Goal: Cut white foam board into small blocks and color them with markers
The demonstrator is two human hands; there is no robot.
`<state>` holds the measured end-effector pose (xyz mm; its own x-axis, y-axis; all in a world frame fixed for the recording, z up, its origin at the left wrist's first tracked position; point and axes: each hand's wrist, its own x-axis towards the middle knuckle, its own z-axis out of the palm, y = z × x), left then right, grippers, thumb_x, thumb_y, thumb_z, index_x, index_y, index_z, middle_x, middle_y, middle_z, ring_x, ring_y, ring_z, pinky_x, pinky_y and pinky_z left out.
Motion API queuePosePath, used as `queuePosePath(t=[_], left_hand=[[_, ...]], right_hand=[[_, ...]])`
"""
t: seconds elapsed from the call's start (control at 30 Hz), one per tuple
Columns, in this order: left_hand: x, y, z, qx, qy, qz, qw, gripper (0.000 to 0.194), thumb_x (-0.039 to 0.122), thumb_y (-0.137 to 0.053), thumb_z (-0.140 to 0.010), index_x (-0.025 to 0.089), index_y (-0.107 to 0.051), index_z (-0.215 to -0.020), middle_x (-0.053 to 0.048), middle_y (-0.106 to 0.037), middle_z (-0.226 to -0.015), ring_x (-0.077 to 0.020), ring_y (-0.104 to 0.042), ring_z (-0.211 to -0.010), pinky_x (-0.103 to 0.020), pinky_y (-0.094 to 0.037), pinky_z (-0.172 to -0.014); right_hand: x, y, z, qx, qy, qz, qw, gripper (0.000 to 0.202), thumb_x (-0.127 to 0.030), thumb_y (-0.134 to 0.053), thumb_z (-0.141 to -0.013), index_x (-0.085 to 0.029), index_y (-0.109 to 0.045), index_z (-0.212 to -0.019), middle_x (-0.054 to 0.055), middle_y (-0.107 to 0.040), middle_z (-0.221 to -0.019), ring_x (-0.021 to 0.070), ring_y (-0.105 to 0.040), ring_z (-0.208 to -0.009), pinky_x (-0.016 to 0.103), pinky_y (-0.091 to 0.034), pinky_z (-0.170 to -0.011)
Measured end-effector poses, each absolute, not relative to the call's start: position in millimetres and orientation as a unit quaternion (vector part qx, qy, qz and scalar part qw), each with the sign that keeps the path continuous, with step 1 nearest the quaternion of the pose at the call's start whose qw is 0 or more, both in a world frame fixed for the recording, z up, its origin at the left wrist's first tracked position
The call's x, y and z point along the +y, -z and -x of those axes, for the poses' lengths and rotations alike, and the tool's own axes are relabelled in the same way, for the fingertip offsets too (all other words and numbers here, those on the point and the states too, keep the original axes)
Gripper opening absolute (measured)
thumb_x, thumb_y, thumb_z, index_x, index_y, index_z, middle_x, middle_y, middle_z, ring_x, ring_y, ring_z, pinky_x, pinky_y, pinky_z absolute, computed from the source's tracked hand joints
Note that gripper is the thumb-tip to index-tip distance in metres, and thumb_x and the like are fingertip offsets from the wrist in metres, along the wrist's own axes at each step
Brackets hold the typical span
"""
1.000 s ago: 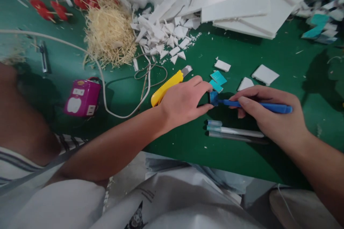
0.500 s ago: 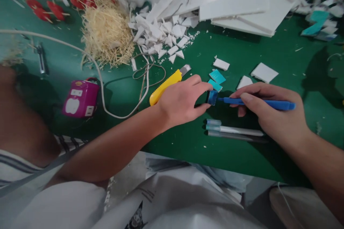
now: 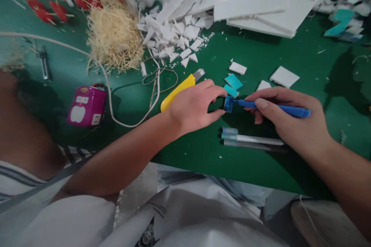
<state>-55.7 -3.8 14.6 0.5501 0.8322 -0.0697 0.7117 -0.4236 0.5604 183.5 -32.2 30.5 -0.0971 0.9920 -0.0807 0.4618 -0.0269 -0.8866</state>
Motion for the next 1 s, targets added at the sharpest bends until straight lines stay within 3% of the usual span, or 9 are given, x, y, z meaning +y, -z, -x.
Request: queuePosePath(t=[0.2, 0.4, 0.6, 0.77, 0.87, 1.0], left_hand=[[-4.8, -17.3, 53.9, 0.460, -0.106, -0.839, 0.270, 0.031, 0.031, -0.077, -0.093, 0.022, -0.075, -0.123, -0.002, -0.070, -0.107, -0.0122, -0.061, -0.075, -0.026, -0.045, -0.066], [-4.4, -15.3, 54.6, 0.461, -0.092, -0.848, 0.247, 0.030, 0.035, -0.076, -0.097, 0.023, -0.073, -0.124, -0.003, -0.070, -0.110, -0.0168, -0.069, -0.091, -0.027, -0.047, -0.071], [-5.6, -15.4, 53.2, 0.466, -0.079, -0.848, 0.240, 0.031, 0.036, -0.074, -0.099, 0.022, -0.072, -0.127, -0.004, -0.070, -0.114, -0.0185, -0.071, -0.096, -0.028, -0.048, -0.075], [-5.9, -16.9, 52.6, 0.470, -0.071, -0.846, 0.243, 0.032, 0.035, -0.073, -0.099, 0.022, -0.072, -0.128, -0.005, -0.070, -0.116, -0.0194, -0.071, -0.097, -0.029, -0.049, -0.075], [-5.0, -16.1, 55.5, 0.458, -0.084, -0.850, 0.247, 0.033, 0.031, -0.071, -0.096, 0.024, -0.072, -0.129, -0.004, -0.071, -0.115, -0.0176, -0.070, -0.090, -0.028, -0.047, -0.070], [-5.4, -14.2, 58.4, 0.449, -0.121, -0.844, 0.269, 0.047, 0.016, -0.062, -0.089, 0.022, -0.068, -0.135, -0.003, -0.072, -0.109, -0.0137, -0.066, -0.079, -0.027, -0.048, -0.069]], right_hand=[[-31.6, -27.2, -180.7, -0.610, -0.403, 0.589, 0.344, 0.011, -0.037, -0.080, -0.087, -0.026, -0.083, -0.086, 0.002, -0.077, -0.074, 0.0129, -0.062, -0.054, 0.026, -0.042, -0.045], [-30.5, -30.1, -179.8, -0.619, -0.428, 0.577, 0.317, 0.019, -0.043, -0.080, -0.086, -0.026, -0.080, -0.078, -0.001, -0.066, -0.058, 0.0122, -0.056, -0.047, 0.025, -0.037, -0.040], [-32.8, -32.5, -179.6, -0.607, -0.422, 0.589, 0.327, 0.015, -0.038, -0.078, -0.083, -0.026, -0.080, -0.074, 0.000, -0.068, -0.058, 0.0129, -0.058, -0.048, 0.026, -0.043, -0.042], [-32.2, -35.9, -180.4, -0.606, -0.438, 0.575, 0.333, 0.025, -0.045, -0.080, -0.085, -0.026, -0.077, -0.069, 0.001, -0.070, -0.059, 0.0147, -0.061, -0.047, 0.029, -0.048, -0.045], [-31.5, -35.1, -179.8, -0.594, -0.432, 0.583, 0.347, 0.024, -0.048, -0.080, -0.088, -0.030, -0.078, -0.073, 0.000, -0.070, -0.062, 0.0169, -0.064, -0.050, 0.032, -0.052, -0.050], [-32.1, -32.8, -180.3, -0.585, -0.426, 0.586, 0.364, 0.017, -0.039, -0.079, -0.087, -0.032, -0.078, -0.072, 0.000, -0.073, -0.067, 0.0181, -0.065, -0.052, 0.035, -0.053, -0.052]])
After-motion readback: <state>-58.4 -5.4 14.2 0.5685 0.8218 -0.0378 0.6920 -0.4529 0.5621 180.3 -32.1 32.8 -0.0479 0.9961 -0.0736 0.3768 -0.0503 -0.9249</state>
